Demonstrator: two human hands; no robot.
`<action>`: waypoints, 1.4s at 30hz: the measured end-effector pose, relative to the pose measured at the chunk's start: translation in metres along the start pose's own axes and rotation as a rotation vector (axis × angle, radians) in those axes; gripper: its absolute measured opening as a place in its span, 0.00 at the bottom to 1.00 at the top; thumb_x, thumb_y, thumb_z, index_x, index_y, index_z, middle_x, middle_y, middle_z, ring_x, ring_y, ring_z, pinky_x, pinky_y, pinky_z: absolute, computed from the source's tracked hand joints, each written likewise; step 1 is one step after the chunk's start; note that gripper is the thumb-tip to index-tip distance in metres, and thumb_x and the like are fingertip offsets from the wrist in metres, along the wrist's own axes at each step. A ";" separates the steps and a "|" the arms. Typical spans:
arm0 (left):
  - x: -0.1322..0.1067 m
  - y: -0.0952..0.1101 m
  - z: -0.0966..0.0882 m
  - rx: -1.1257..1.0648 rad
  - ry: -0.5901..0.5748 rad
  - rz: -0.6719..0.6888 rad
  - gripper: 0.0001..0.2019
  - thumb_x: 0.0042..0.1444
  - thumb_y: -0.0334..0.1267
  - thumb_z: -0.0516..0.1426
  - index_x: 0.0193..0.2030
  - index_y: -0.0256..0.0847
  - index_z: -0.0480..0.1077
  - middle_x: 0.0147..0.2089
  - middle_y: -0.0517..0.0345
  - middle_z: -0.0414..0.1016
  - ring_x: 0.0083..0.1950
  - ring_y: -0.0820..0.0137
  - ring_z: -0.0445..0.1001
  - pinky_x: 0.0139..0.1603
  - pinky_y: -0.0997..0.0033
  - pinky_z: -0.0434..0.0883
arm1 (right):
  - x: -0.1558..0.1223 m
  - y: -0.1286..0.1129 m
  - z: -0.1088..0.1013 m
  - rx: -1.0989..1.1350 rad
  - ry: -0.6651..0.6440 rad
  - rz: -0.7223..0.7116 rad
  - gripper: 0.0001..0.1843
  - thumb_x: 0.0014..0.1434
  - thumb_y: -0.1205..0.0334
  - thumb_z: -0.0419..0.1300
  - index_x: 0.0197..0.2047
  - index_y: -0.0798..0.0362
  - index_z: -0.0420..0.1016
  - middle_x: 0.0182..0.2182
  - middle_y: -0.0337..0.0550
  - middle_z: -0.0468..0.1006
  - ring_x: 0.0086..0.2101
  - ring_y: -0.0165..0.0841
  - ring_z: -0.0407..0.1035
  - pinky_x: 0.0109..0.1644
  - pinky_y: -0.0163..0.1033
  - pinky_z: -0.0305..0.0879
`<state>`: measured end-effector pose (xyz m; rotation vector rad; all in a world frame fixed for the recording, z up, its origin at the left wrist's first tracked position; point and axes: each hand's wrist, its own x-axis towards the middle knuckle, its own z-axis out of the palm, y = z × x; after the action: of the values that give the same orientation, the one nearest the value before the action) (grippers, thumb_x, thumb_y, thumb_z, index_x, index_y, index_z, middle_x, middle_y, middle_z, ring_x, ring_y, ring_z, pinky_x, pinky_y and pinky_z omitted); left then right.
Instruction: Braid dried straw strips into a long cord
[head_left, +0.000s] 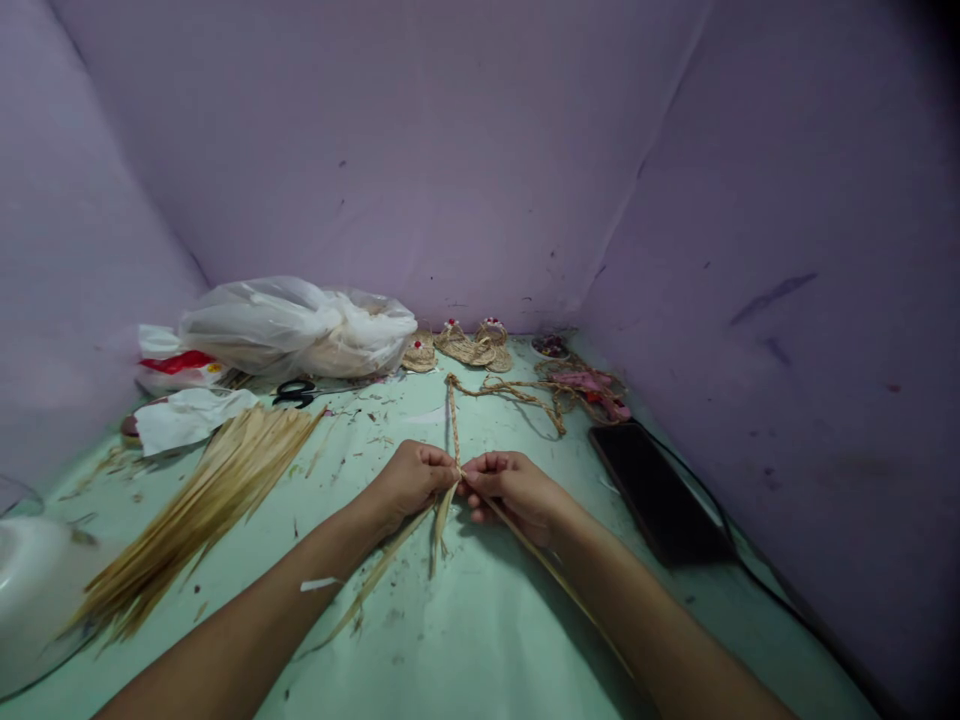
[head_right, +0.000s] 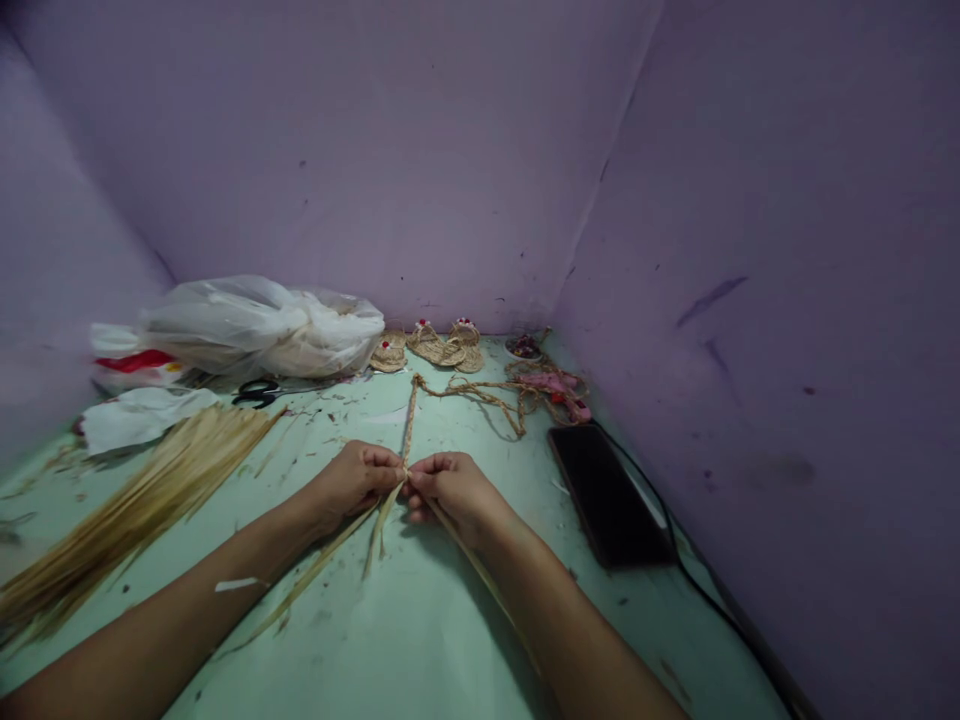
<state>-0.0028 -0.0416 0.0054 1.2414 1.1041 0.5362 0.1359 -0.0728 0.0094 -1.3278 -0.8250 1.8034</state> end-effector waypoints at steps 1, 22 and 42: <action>0.000 0.000 0.000 -0.002 -0.004 -0.003 0.07 0.37 0.37 0.56 0.19 0.33 0.65 0.10 0.67 0.55 0.13 0.84 0.46 0.15 0.78 0.42 | 0.000 0.000 0.000 -0.014 0.015 -0.006 0.06 0.48 0.72 0.56 0.21 0.60 0.67 0.16 0.37 0.68 0.14 0.19 0.58 0.17 0.25 0.56; 0.002 -0.003 -0.003 -0.020 -0.018 0.011 0.08 0.38 0.38 0.56 0.20 0.34 0.66 0.09 0.69 0.52 0.12 0.84 0.45 0.14 0.78 0.41 | 0.010 0.007 -0.003 -0.184 0.146 -0.166 0.04 0.42 0.68 0.58 0.19 0.60 0.68 0.15 0.37 0.69 0.14 0.19 0.54 0.17 0.28 0.44; 0.005 -0.006 -0.009 0.507 0.009 0.267 0.09 0.40 0.35 0.49 0.18 0.33 0.65 0.17 0.65 0.51 0.21 0.79 0.50 0.21 0.78 0.49 | 0.019 0.012 -0.001 -0.385 0.200 -0.232 0.04 0.38 0.66 0.56 0.19 0.59 0.66 0.12 0.31 0.58 0.15 0.19 0.46 0.18 0.30 0.38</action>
<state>-0.0098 -0.0348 -0.0019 1.8468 1.1261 0.4748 0.1304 -0.0626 -0.0105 -1.5500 -1.2014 1.3499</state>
